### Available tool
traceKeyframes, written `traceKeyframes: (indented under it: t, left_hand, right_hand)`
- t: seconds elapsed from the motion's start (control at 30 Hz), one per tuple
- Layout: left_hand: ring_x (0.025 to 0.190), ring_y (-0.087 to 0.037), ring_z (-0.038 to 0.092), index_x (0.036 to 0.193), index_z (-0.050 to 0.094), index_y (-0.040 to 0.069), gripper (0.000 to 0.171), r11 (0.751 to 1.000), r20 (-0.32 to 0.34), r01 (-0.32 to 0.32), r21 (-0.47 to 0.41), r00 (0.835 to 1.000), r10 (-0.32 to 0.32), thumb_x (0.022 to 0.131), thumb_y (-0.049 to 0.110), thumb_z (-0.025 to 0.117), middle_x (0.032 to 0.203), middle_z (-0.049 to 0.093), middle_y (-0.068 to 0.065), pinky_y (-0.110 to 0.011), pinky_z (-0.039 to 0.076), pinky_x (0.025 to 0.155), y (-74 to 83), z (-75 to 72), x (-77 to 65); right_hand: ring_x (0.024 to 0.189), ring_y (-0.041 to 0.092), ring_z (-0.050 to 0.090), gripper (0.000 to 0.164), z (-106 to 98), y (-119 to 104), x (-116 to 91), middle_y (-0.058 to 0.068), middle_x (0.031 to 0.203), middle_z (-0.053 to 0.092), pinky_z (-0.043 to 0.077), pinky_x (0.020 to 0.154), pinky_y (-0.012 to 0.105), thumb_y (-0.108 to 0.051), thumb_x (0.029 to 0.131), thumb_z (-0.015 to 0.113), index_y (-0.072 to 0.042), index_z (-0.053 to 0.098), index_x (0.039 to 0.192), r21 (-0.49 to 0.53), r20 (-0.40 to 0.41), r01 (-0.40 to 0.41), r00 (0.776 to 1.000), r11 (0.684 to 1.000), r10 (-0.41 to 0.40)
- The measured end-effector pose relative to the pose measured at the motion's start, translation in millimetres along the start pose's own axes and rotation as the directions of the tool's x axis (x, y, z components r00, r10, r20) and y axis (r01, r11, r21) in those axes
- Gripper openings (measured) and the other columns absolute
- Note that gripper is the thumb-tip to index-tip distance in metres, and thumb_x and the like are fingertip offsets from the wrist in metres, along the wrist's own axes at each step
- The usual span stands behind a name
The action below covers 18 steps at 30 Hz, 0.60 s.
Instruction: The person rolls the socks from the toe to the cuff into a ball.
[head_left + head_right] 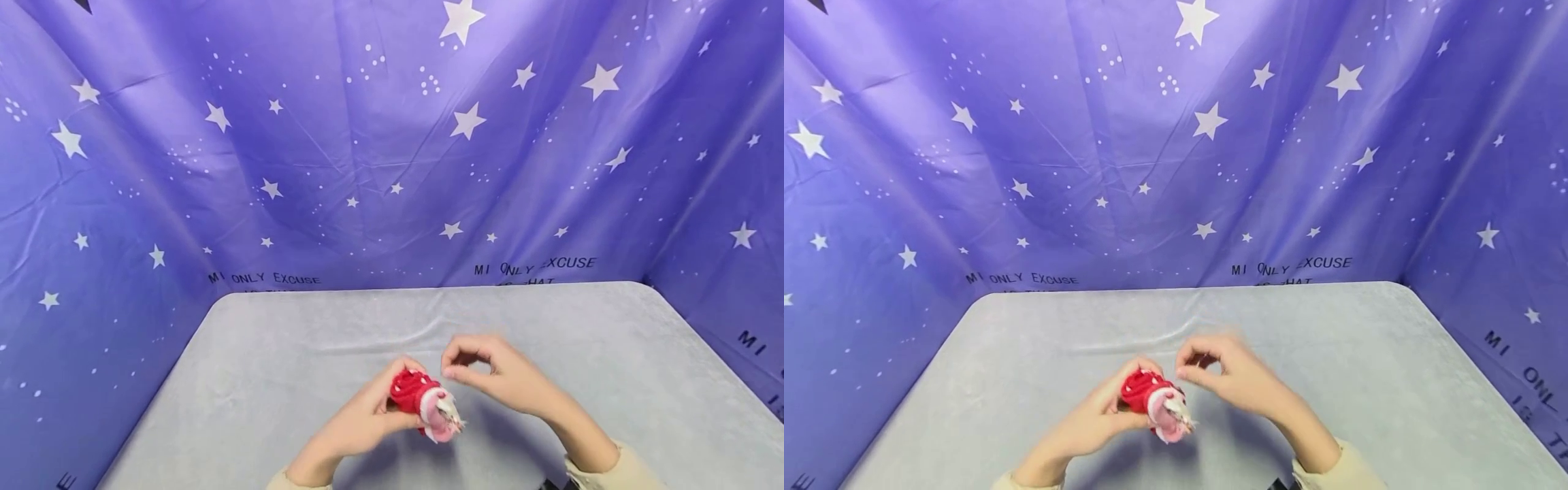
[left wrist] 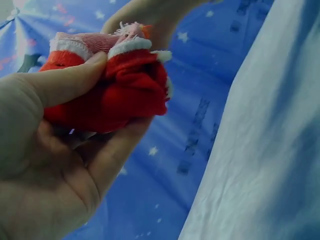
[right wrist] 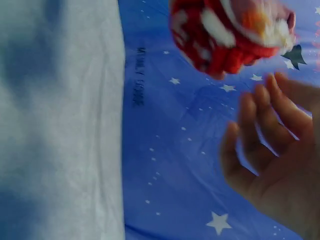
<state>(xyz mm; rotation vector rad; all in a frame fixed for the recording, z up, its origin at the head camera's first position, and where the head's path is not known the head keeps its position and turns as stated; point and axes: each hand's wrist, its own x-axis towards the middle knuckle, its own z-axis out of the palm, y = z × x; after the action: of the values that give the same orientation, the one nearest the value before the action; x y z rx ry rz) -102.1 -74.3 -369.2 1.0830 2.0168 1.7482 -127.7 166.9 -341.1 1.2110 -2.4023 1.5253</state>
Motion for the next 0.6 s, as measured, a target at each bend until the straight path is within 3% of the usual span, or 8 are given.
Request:
traceKeyframes:
  t: [0.1,0.17,0.37,0.6]
  left_hand:
    - [0.099,-0.003,0.062,0.119,0.048,0.007,0.034,0.999,-0.038,0.006,0.037,0.999,-0.004,0.091,0.008,0.068,0.111,0.062,-0.021,-0.028,0.058,0.086,0.6,-4.0,1.1]
    - [0.103,-0.005,0.061,0.119,0.049,0.008,0.034,0.996,-0.047,0.009,0.092,0.999,-0.005,0.091,0.01,0.069,0.115,0.06,-0.016,-0.028,0.056,0.089,1.0,-4.9,1.8]
    - [0.108,-0.009,0.056,0.118,0.05,0.014,0.036,0.974,-0.075,0.035,0.225,0.997,-0.018,0.088,0.013,0.071,0.119,0.057,-0.005,-0.027,0.051,0.093,3.5,-5.2,6.1]
    - [0.104,-0.01,0.058,0.116,0.049,0.015,0.036,0.971,-0.104,0.041,0.236,0.994,-0.017,0.088,0.013,0.072,0.114,0.059,-0.004,-0.027,0.053,0.09,-0.2,-4.2,11.5]
  right_hand:
    - [0.083,0.006,0.064,0.009,0.9,1.4,-6.2,-0.001,0.091,0.071,0.055,0.076,0.026,-0.008,0.095,0.063,-0.015,0.069,0.099,0.086,0.088,-0.056,0.995,0.995,0.048]
    - [0.083,0.006,0.064,0.01,3.2,2.7,-7.3,0.001,0.092,0.072,0.055,0.076,0.026,-0.008,0.095,0.064,-0.015,0.07,0.1,0.1,0.086,-0.057,0.995,0.993,0.048]
    - [0.076,0.007,0.059,0.014,7.1,2.9,-5.6,-0.005,0.082,0.066,0.052,0.071,0.025,-0.006,0.093,0.066,-0.021,0.067,0.093,0.032,0.005,0.014,1.0,0.999,-0.014]
    - [0.075,0.006,0.06,0.014,13.4,3.8,-8.0,-0.006,0.083,0.067,0.053,0.07,0.024,-0.007,0.09,0.07,-0.019,0.067,0.093,-0.032,-0.152,0.041,0.987,0.999,-0.046]
